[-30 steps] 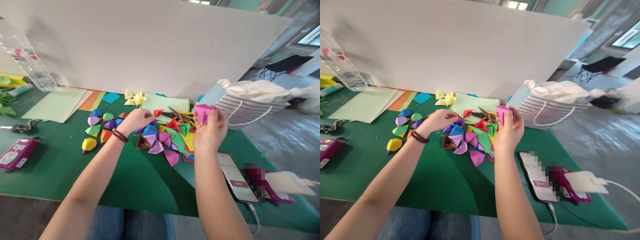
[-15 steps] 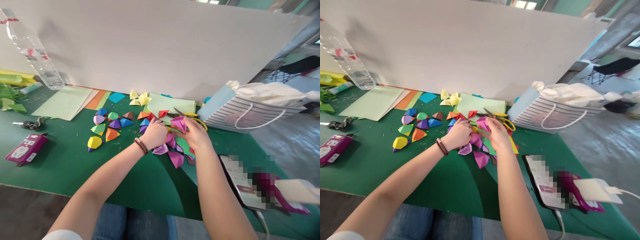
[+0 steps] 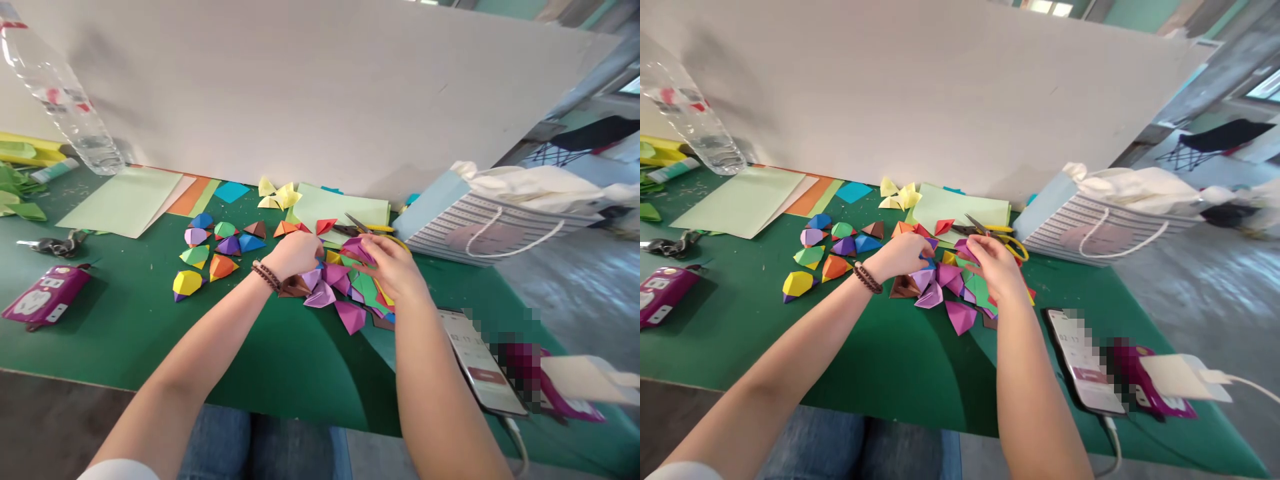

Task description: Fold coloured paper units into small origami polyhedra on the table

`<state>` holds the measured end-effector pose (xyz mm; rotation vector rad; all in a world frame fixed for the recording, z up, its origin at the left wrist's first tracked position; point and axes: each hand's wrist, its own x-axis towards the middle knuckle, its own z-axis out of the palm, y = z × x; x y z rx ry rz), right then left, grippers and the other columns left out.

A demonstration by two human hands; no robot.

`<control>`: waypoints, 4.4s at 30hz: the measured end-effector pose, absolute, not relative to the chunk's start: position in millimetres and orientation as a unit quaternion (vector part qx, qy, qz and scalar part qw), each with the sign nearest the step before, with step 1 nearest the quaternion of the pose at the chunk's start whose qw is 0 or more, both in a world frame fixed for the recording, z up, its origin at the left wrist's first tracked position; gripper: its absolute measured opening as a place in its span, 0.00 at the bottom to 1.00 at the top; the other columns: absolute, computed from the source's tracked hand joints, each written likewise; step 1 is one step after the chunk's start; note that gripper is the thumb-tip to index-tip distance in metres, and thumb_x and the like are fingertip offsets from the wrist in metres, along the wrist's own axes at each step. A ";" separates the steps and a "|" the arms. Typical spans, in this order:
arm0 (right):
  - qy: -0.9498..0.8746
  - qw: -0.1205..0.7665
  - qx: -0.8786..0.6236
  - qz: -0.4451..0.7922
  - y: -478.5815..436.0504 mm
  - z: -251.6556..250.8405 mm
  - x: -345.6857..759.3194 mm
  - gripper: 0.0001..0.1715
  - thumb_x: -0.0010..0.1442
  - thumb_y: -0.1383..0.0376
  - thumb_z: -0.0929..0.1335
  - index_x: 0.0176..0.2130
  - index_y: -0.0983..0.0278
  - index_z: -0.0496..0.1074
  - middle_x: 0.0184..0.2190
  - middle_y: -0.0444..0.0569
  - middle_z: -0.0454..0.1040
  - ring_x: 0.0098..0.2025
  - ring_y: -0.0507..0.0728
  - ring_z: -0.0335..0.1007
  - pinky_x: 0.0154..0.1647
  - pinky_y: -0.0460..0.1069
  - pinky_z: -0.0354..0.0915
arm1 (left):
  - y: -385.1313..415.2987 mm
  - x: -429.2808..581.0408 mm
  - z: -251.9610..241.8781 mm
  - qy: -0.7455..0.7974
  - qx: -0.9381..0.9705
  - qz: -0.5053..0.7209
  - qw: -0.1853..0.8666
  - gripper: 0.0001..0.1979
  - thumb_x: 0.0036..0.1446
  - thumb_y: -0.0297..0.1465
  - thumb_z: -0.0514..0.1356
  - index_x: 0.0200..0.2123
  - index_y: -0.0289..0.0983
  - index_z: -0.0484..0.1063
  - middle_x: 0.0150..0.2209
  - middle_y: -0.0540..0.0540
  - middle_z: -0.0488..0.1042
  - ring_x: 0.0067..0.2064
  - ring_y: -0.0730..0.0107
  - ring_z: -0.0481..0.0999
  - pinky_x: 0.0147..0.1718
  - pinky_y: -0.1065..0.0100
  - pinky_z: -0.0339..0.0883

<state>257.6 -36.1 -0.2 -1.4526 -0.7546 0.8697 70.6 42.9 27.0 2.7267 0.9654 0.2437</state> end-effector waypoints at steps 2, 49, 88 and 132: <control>-0.341 0.582 -0.636 0.375 -36.4 -2.4 257.9 0.24 0.40 0.49 0.77 0.36 0.57 0.76 0.39 0.45 0.76 0.47 0.60 0.74 0.33 0.49 0.76 | 44.8 68.6 27.9 0.322 0.932 0.089 0.141 0.14 0.52 0.28 0.58 0.41 0.37 0.79 0.41 0.46 0.81 0.45 0.64 0.78 0.45 0.69 0.70; -0.422 0.594 -0.558 0.396 -30.5 -20.9 218.0 0.23 0.45 0.53 0.77 0.41 0.58 0.76 0.37 0.44 0.78 0.41 0.55 0.74 0.45 0.51 0.70 | 41.8 71.5 12.9 0.415 0.895 0.019 0.161 0.20 0.59 0.40 0.54 0.44 0.32 0.74 0.41 0.34 0.78 0.46 0.52 0.78 0.43 0.61 0.72; -0.360 0.761 -0.387 0.375 -37.0 1.0 239.5 0.19 0.47 0.52 0.74 0.39 0.55 0.76 0.35 0.43 0.76 0.38 0.58 0.77 0.42 0.58 0.73 | 14.5 100.4 27.3 0.302 0.247 0.358 0.848 0.02 0.54 0.25 0.60 0.29 0.34 0.70 0.28 0.46 0.72 0.32 0.71 0.73 0.38 0.67 0.65; -0.569 0.621 -0.529 0.104 -41.4 -2.5 229.2 0.24 0.47 0.61 0.76 0.45 0.61 0.72 0.48 0.52 0.75 0.52 0.62 0.72 0.55 0.61 0.67 | 21.8 104.1 12.7 0.230 0.345 0.373 0.830 0.10 0.59 0.33 0.60 0.29 0.33 0.73 0.23 0.50 0.70 0.24 0.76 0.68 0.29 0.69 0.65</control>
